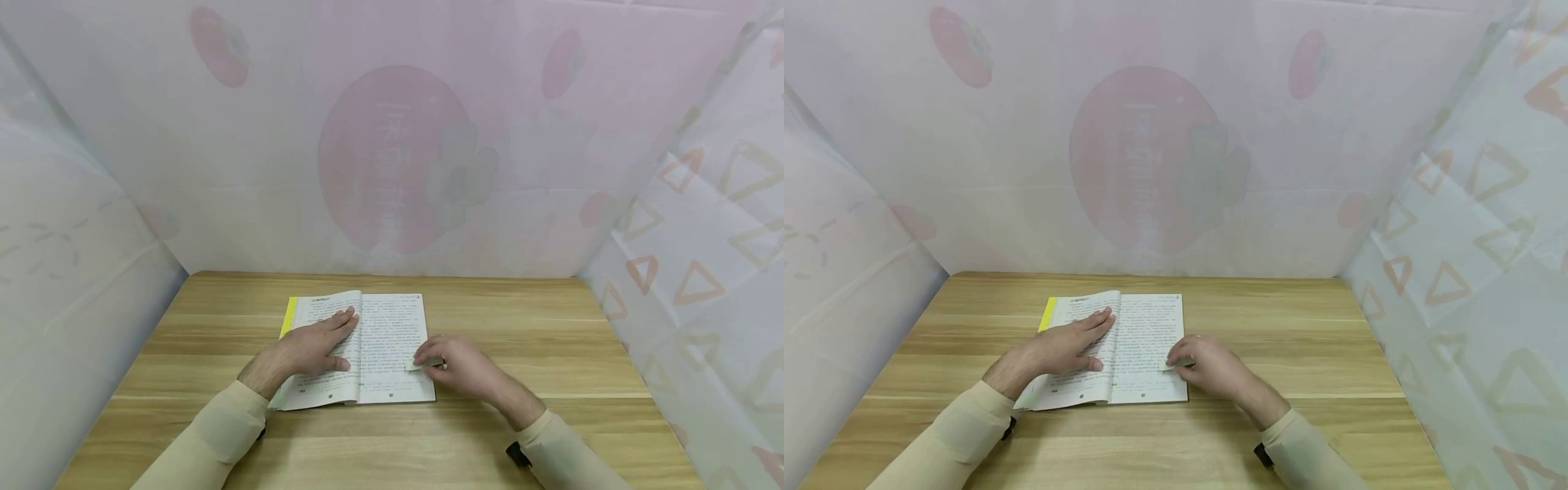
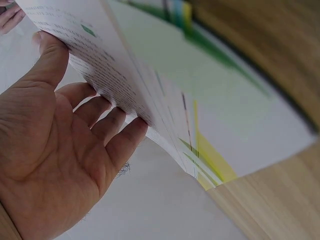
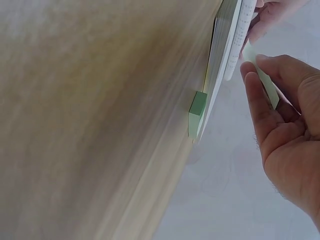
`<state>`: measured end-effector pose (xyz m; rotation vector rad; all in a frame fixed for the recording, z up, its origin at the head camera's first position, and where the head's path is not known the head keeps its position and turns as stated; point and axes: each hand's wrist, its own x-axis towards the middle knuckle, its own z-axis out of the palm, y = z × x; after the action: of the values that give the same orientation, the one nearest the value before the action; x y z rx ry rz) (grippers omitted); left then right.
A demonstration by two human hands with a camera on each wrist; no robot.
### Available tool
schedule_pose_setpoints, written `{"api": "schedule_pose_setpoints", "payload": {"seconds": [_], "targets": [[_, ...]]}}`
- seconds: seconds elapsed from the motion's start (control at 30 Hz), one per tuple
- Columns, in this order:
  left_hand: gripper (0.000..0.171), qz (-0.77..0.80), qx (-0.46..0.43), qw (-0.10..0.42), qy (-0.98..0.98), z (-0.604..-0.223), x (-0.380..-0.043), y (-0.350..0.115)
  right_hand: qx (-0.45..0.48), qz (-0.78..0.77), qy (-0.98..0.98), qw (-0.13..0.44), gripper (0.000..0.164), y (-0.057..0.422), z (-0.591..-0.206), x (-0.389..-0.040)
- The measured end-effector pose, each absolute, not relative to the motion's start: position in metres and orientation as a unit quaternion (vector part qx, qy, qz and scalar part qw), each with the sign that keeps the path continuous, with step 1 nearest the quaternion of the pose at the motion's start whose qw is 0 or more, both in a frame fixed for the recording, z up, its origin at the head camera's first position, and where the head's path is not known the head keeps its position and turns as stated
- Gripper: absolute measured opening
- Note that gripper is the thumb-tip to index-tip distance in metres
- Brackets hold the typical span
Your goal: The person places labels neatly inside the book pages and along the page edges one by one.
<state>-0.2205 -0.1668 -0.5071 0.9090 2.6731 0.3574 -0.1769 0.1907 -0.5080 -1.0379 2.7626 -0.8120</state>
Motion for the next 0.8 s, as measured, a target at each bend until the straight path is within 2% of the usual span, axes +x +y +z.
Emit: {"api": "schedule_pose_setpoints", "payload": {"seconds": [0.33, 0.8], "targets": [[0.102, 0.123, 0.318, 0.144, 0.929, -0.5088, -0.2215, -0.1667, -0.347, -0.253, 0.901, 0.059, 0.019, 0.1875, -0.5104, -0.174], [0.102, 0.121, 0.319, 0.146, 0.928, -0.5082, -0.2221, -0.1666, -0.381, -0.235, 0.893, 0.047, 0.014, 0.1856, -0.5112, -0.1694]]}}
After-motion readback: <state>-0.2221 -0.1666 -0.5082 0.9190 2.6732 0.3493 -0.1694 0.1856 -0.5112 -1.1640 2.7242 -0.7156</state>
